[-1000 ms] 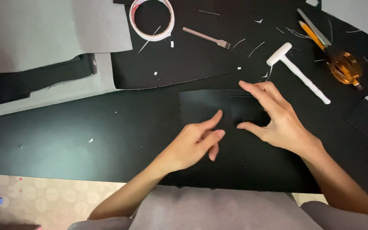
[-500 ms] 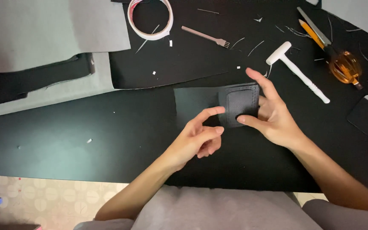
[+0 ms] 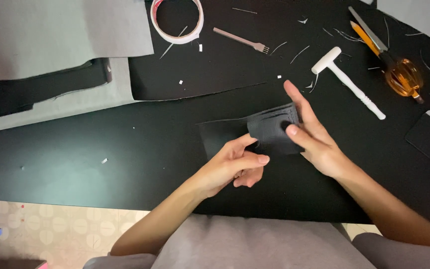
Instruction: Hand-sewing leather components and trimming the edges with scissors.
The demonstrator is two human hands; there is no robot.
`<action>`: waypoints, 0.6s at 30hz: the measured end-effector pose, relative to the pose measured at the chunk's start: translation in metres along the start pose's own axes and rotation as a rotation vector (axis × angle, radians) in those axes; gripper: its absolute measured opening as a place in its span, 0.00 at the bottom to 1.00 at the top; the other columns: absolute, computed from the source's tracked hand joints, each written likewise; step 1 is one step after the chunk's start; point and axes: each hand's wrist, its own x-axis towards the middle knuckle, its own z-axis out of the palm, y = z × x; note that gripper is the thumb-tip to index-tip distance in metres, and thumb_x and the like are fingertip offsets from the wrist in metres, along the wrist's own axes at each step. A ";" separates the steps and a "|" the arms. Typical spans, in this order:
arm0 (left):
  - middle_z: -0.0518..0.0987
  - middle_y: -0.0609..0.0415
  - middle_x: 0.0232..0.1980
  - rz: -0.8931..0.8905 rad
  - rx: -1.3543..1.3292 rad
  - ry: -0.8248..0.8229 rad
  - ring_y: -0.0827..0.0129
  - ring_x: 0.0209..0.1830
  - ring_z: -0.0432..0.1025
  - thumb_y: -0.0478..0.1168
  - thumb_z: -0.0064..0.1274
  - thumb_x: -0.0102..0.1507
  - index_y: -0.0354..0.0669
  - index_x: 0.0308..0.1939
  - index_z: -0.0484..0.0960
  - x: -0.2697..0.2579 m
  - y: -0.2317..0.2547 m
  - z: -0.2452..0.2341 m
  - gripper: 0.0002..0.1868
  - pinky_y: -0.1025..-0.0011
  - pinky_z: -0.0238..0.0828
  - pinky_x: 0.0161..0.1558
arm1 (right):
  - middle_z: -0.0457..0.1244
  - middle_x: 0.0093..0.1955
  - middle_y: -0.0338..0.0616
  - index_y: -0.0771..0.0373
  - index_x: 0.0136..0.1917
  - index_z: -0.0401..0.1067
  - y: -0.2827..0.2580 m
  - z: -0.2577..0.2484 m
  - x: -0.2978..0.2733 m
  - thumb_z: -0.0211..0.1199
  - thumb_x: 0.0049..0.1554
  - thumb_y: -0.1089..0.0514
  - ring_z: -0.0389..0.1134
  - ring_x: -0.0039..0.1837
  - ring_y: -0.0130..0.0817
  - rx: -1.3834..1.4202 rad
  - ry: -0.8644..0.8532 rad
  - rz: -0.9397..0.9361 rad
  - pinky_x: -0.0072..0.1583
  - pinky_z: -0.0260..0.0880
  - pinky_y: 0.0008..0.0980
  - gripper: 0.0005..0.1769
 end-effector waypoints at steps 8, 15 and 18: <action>0.75 0.53 0.18 0.112 -0.031 0.099 0.82 0.12 0.63 0.38 0.50 0.70 0.32 0.72 0.66 0.003 -0.006 -0.005 0.27 0.85 0.62 0.21 | 0.70 0.40 0.50 0.69 0.52 0.80 0.032 -0.022 -0.002 0.59 0.64 0.65 0.72 0.43 0.32 -0.016 0.334 0.117 0.49 0.78 0.33 0.09; 0.74 0.49 0.16 0.161 0.231 0.243 0.75 0.08 0.63 0.36 0.48 0.71 0.31 0.67 0.71 0.003 -0.009 -0.001 0.21 0.81 0.60 0.15 | 0.70 0.43 0.60 0.76 0.56 0.72 0.024 -0.023 0.001 0.59 0.63 0.72 0.74 0.42 0.42 -0.032 0.430 0.047 0.47 0.80 0.45 0.08; 0.75 0.50 0.15 0.157 0.274 0.284 0.75 0.07 0.63 0.36 0.47 0.71 0.30 0.62 0.75 0.000 -0.002 -0.005 0.18 0.81 0.60 0.13 | 0.68 0.41 0.53 0.77 0.55 0.70 0.019 -0.018 0.002 0.59 0.64 0.74 0.69 0.40 0.30 -0.075 0.506 0.001 0.46 0.78 0.36 0.05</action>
